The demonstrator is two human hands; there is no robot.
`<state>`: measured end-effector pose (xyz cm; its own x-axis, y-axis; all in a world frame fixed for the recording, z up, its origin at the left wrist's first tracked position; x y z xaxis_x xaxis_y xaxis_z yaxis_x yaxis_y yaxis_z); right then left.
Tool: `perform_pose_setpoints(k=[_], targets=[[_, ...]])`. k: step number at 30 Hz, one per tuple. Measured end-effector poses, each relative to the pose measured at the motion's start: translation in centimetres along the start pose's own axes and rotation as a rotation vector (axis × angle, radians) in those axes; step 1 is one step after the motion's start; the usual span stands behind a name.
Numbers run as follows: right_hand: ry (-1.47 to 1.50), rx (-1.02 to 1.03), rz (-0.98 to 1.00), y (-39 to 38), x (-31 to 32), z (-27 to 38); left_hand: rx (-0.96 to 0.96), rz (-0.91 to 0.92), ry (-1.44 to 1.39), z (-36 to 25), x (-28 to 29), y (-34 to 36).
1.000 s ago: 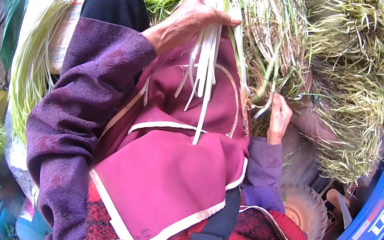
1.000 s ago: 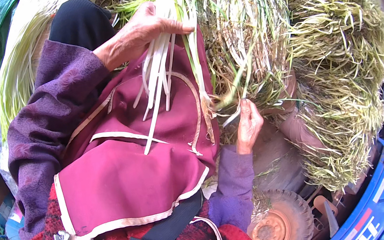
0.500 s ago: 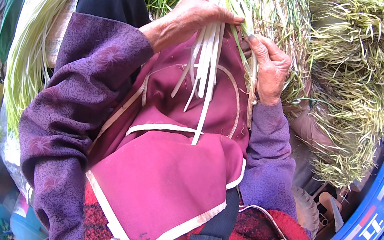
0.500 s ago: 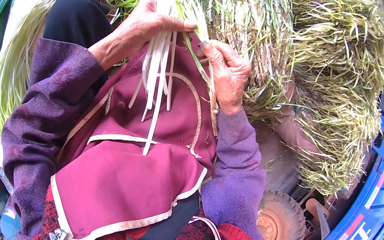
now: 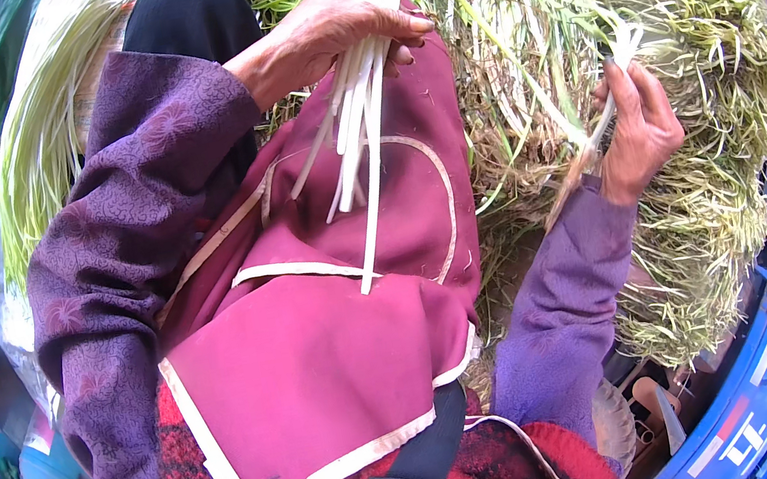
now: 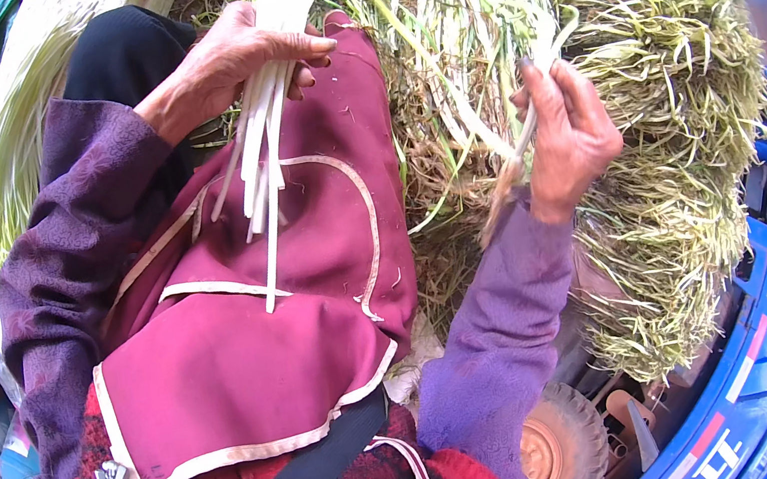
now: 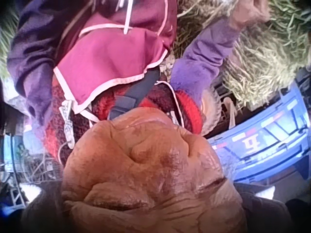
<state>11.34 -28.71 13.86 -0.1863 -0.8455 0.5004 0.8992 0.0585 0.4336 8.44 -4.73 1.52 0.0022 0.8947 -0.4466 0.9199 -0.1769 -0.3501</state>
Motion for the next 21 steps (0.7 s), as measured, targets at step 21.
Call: perform_pose_setpoints(k=[21], targets=[[0.319,-0.169,0.373,-8.2,-11.6,-2.8,-0.080,0.074,0.123,1.6,-1.1,0.5]])
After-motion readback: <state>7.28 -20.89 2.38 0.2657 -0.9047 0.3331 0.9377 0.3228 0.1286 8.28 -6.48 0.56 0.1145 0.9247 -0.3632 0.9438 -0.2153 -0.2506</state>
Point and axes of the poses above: each hand's wrist, its own y-axis towards the middle knuckle, its own x-axis out of the back of the hand, z = x × y, the point moved 5 cm from there along y, towards the middle knuckle, and after that the axes turned 1 degree about y, right-handed, at the moved point
